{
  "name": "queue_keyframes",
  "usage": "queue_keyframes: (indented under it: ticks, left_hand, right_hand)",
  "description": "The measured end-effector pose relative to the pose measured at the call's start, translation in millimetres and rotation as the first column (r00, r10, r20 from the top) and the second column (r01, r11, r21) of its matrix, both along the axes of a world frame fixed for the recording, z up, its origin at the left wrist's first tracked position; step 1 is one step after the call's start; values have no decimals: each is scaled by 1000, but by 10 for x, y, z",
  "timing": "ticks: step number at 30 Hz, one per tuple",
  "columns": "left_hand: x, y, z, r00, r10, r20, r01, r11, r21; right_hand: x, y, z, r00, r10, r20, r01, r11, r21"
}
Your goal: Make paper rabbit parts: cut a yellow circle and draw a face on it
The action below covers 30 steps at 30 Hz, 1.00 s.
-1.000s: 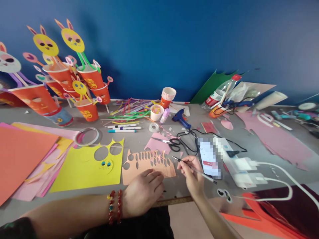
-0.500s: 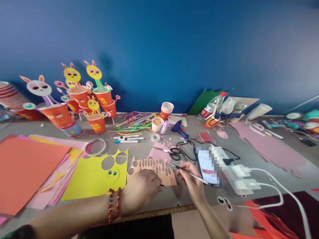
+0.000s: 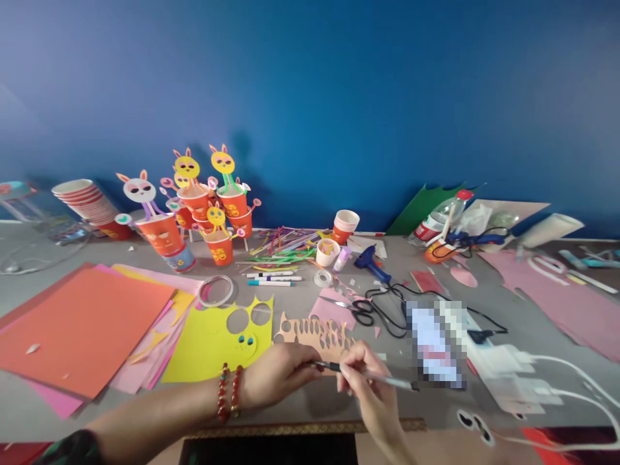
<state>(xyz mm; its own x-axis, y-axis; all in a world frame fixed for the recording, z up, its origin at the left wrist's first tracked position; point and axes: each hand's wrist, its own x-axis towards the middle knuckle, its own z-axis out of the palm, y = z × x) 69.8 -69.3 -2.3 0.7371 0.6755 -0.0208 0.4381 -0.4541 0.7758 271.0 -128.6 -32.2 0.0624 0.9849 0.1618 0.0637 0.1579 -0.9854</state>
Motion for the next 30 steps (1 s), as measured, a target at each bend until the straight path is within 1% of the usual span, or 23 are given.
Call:
queue_keyframes:
  ticks: [3,6,8,10,11,13,16,18,20,22,24,26,28,30]
  left_hand:
    - [-32,-8,5,1000,14,25,-14,1000,-10]
    - [-54,-21,-17,1000,7,25,-8,999,36]
    - [-76,-37,-43,999,-39,8,38,994,105]
    - [-117,-62,-66,997,-83,-11,83,984,155]
    - [-143,-78,-73,996,-83,-10,84,982,168]
    - [-203,-113,-69,999,-48,22,43,983,179]
    - [-275,-158,-8,994,21,108,-44,975,220]
    - [-295,-175,65,986,51,156,-92,960,264]
    - [-295,-179,143,978,66,197,-130,933,337]
    - [-285,-170,205,970,50,238,-147,899,412]
    - [-273,-147,240,965,30,261,-148,883,445]
    - [-264,-111,254,965,46,259,-161,882,442]
    - [-262,-69,260,969,66,236,-164,891,423]
    - [-270,-33,265,974,79,215,-164,896,414]
  right_hand:
    - [-7,18,-20,1000,-8,-20,7,1000,-9]
    - [-51,31,7,998,63,18,-63,998,-16]
    - [-102,37,54,992,123,39,-121,991,-53]
    - [-153,44,115,984,176,31,-171,978,-120]
    - [-174,50,145,981,195,20,-190,969,-155]
    - [-212,67,190,976,219,15,-212,959,-189]
    - [-296,92,175,967,253,35,-244,957,-157]
    - [-392,99,111,968,250,-22,-251,956,-156]
    - [-512,106,43,974,189,-123,-211,956,-205]
    - [-622,130,10,977,117,-179,-160,955,-250]
    - [-690,182,29,981,42,-191,-93,959,-268]
    - [-697,257,87,983,-3,-184,-48,961,-272]
    - [-650,338,152,983,49,-177,-96,959,-267]
    - [-575,401,193,967,176,-184,-221,940,-262]
